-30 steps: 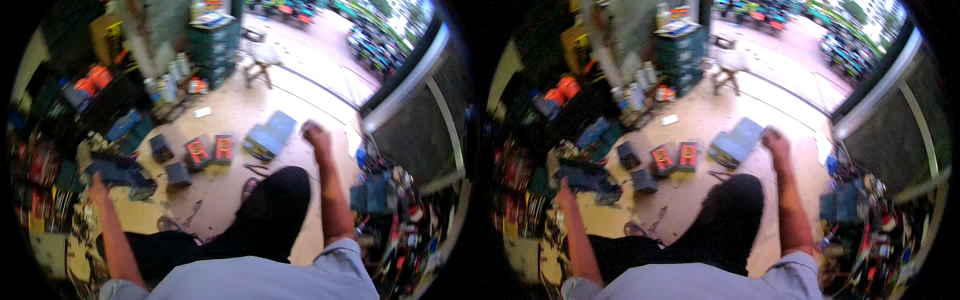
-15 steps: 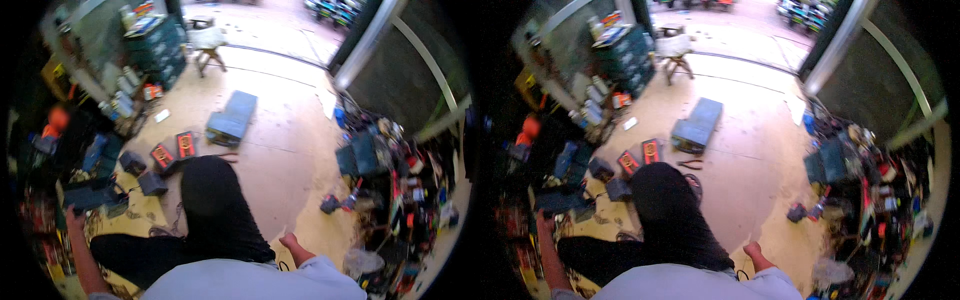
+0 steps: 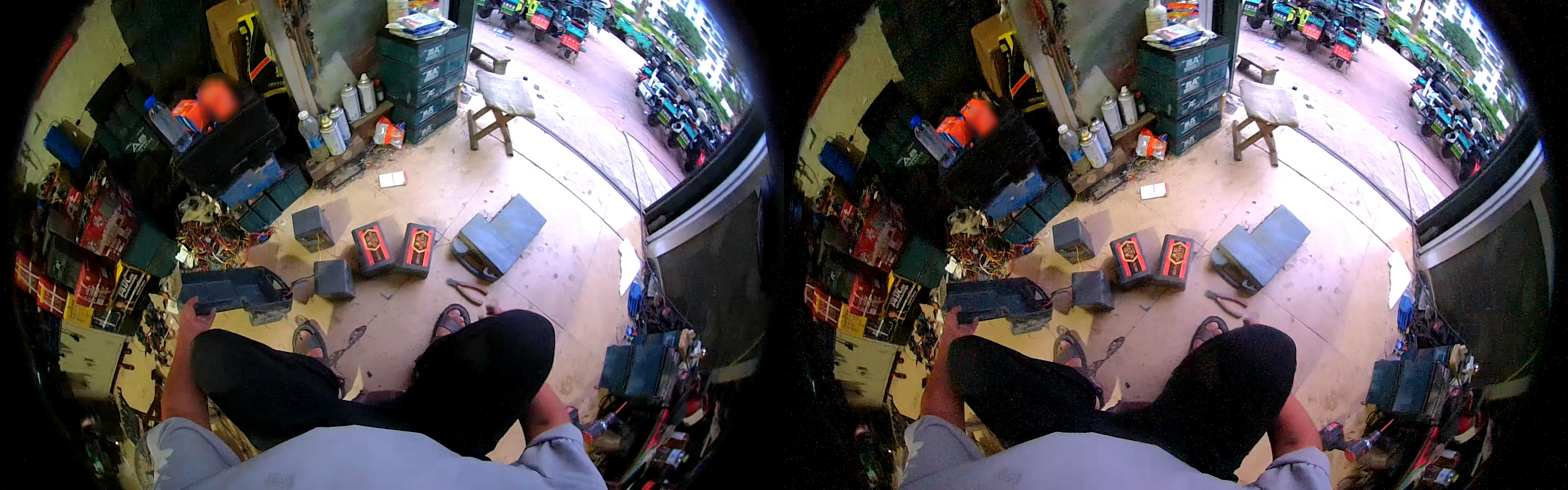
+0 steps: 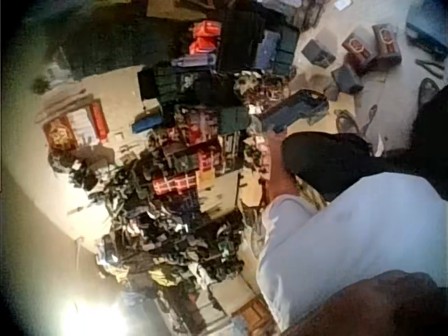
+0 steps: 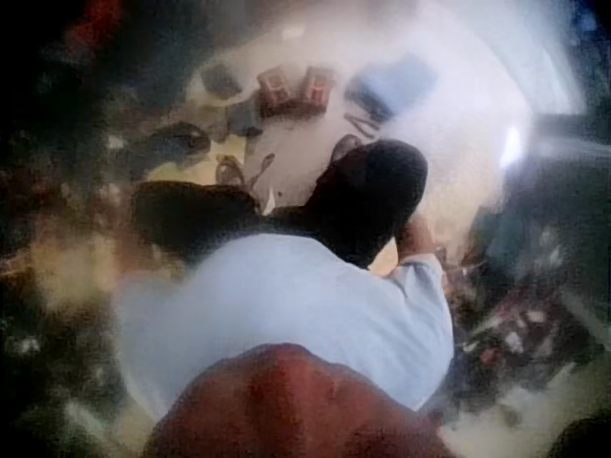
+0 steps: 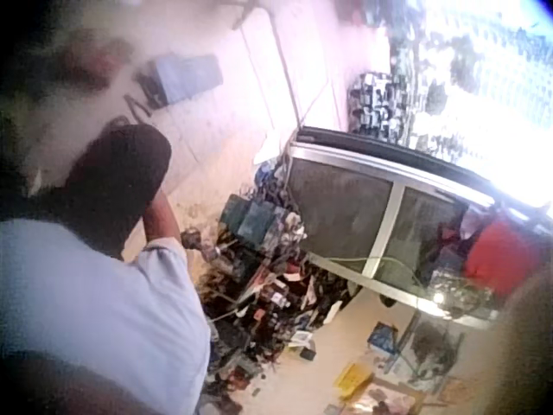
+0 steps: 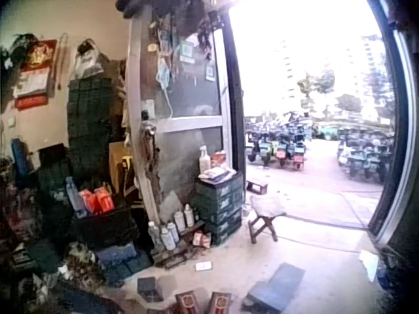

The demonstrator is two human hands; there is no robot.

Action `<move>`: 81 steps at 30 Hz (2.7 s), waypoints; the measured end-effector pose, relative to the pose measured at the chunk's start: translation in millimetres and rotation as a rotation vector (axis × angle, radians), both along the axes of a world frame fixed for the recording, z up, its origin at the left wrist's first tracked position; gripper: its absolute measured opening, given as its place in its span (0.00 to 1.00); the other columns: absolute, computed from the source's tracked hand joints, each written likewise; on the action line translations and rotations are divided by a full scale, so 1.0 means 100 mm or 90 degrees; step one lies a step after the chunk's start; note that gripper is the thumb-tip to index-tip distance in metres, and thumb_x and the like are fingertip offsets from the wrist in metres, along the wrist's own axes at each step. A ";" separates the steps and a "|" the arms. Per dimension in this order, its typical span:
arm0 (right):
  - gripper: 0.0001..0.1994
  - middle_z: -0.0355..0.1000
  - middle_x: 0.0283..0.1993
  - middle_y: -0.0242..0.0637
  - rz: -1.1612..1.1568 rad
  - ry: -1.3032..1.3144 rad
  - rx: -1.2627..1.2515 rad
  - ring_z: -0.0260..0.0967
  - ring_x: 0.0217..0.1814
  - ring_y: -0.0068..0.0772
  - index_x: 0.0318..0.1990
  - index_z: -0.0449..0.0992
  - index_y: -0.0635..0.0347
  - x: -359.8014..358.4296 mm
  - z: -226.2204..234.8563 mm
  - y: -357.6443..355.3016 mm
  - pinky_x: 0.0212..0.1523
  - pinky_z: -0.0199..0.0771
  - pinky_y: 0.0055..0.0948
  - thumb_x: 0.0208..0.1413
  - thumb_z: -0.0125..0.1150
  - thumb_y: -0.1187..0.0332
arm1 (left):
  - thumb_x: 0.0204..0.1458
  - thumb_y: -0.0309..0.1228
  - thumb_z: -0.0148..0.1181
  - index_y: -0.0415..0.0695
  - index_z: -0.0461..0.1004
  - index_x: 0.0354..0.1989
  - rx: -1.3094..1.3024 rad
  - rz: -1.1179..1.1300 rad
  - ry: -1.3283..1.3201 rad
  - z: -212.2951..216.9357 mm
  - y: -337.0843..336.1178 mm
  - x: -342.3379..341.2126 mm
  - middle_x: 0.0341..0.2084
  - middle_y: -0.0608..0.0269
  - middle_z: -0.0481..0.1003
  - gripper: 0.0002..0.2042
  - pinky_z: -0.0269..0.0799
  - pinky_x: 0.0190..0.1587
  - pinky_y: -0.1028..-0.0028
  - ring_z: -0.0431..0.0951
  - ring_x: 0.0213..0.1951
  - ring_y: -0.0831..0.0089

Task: The person brings a license plate inside a workshop, puts it down, then uses a utility knife to cut through tape on a plastic battery enclosure, removes the plastic cover, and begins disconnecting wires from the batteries inside with pliers.

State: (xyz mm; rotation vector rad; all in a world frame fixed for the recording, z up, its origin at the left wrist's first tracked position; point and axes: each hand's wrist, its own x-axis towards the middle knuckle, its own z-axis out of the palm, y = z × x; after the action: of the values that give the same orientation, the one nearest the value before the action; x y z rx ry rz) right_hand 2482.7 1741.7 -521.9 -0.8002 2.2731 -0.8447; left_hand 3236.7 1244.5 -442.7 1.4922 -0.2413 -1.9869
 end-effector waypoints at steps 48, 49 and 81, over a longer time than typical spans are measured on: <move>0.15 0.77 0.44 0.31 -0.193 -0.427 -0.090 0.70 0.44 0.25 0.50 0.80 0.60 0.09 -0.89 -1.70 0.43 0.74 0.30 0.63 0.66 0.60 | 0.66 0.37 0.48 0.44 0.71 0.60 -0.263 0.027 -0.261 -1.47 1.29 0.41 0.55 0.60 0.78 0.18 0.72 0.52 0.63 0.76 0.53 0.60; 0.15 0.77 0.43 0.31 -0.159 -0.422 -0.072 0.70 0.42 0.24 0.51 0.80 0.63 0.04 -0.82 -1.70 0.43 0.74 0.28 0.64 0.65 0.61 | 0.65 0.36 0.50 0.43 0.72 0.59 -0.446 -0.164 -0.467 -1.47 1.35 0.36 0.54 0.59 0.79 0.17 0.73 0.50 0.63 0.77 0.52 0.59; 0.16 0.75 0.42 0.38 -0.345 -0.755 -0.308 0.76 0.44 0.35 0.59 0.71 0.59 -0.18 -0.72 -1.03 0.46 0.78 0.35 0.66 0.56 0.66 | 0.63 0.37 0.61 0.42 0.77 0.55 -0.145 -0.419 -0.569 -0.24 0.12 -1.64 0.44 0.59 0.80 0.17 0.79 0.44 0.66 0.81 0.44 0.70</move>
State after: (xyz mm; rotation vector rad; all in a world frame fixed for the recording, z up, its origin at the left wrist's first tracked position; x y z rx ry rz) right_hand 2464.7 1638.8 -594.3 0.2154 1.1868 -1.5894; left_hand 3072.7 1256.5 -466.3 2.2338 -1.4268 -1.4753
